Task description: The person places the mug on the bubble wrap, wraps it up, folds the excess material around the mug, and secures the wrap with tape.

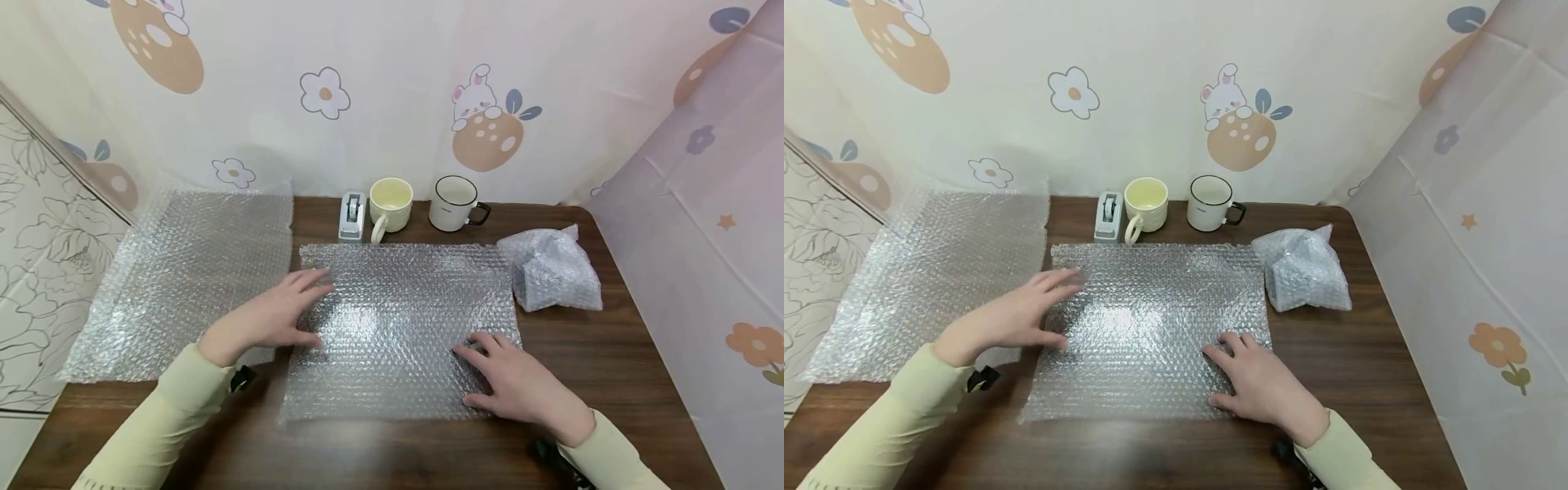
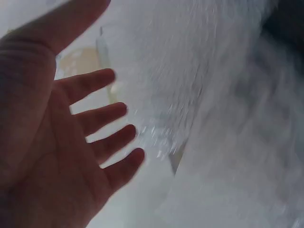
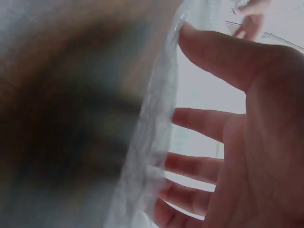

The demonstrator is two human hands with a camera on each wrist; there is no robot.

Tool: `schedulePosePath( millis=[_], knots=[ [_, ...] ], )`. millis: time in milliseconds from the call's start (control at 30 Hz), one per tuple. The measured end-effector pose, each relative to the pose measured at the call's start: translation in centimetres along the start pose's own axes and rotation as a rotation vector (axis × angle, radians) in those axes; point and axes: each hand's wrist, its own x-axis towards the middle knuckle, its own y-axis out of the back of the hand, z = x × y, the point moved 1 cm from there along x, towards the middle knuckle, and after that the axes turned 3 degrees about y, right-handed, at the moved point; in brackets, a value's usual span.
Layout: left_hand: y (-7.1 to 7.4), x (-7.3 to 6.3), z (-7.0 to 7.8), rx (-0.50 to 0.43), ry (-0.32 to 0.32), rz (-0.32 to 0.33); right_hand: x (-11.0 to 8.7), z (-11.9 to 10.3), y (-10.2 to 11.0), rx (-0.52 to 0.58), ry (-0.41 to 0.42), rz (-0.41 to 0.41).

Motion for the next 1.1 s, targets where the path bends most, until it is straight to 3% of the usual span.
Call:
schedulePosePath(
  millis=[133, 300, 533, 733, 833, 967, 1100],
  knots=[
    [-1.3, 0.8, 1.0, 0.038, -0.008, -0.127, 0.0, 0.0, 1.1, 0.071, -0.002, -0.063],
    [-2.7, 1.8, 1.8, 0.07, -0.019, -0.193, 0.1, 0.1, 3.5, 0.12, -0.008, -0.116],
    [-4.4, 2.3, 2.3, 0.095, 0.027, -0.3, 1.3, 2.1, 7.8, 0.104, 0.002, -0.007],
    [-4.5, 2.5, 2.7, 0.105, 0.031, -0.299, 3.7, 5.4, 9.9, 0.184, -0.002, 0.148],
    [-4.4, 2.7, 2.8, 0.132, 0.032, -0.299, 5.6, 6.8, 10.3, 0.266, -0.107, 0.193],
    [-4.3, 2.8, 2.7, 0.154, 0.052, -0.307, 9.0, 8.5, 10.6, 0.405, -0.351, 0.216],
    [-4.3, 2.7, 2.7, 0.149, 0.06, -0.317, 12.4, 10.3, 10.2, 0.468, -0.551, 0.283]
  ],
)
